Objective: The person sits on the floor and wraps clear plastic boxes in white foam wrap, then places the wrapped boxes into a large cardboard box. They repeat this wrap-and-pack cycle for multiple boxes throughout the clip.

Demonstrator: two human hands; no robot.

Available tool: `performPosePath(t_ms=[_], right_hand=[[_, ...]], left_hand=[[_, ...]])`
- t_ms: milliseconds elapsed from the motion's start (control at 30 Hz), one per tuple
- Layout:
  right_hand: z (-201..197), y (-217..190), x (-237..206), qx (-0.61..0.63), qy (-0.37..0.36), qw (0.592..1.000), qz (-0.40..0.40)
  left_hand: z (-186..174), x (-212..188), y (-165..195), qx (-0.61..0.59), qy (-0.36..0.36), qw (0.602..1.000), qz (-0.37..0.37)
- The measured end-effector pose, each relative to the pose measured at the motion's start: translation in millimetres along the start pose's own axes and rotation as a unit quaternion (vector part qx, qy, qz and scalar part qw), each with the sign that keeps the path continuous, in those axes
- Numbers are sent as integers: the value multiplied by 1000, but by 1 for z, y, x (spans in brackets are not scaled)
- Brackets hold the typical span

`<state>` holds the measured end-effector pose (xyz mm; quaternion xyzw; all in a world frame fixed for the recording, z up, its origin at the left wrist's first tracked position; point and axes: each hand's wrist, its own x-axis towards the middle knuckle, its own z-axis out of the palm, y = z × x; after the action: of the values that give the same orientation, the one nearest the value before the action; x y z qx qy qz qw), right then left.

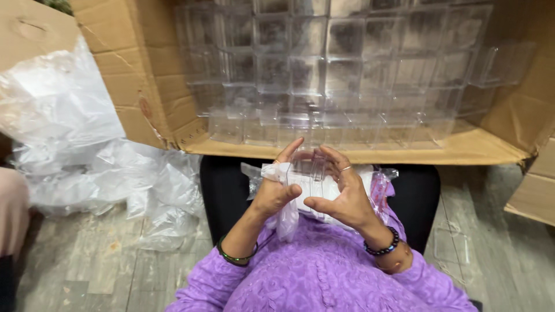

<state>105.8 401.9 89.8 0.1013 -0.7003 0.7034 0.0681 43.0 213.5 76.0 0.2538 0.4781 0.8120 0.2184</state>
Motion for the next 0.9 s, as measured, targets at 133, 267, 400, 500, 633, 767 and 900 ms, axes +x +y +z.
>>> performPosePath(t_ms=[133,267,400,500,633,767,900], right_hand=[[-2,13,-3,36,16,999,-15],[-4,15,-2,26,12,1000,1],[-8,12,-4,19,8,1000,2],[-6,15,-9,20,16,1000,-11],[3,24,-15,-12,56,997,-44],[3,28,-8,-129,43,990,32],[-20,20,-5,-217,-40,975,-35]], left_hand=[[1,1,-9,17,7,1000,-3],[-4,-3,-16,40,-1,999,-11],[-7,-7,-18,46,-15,999,-17],[-3,-10,-22,44,-31,999,-3],[2,-11,-30,69,12,998,-2],[3,-7,-37,29,72,994,-70],[-2,-7,-42,-169,76,951,-246]])
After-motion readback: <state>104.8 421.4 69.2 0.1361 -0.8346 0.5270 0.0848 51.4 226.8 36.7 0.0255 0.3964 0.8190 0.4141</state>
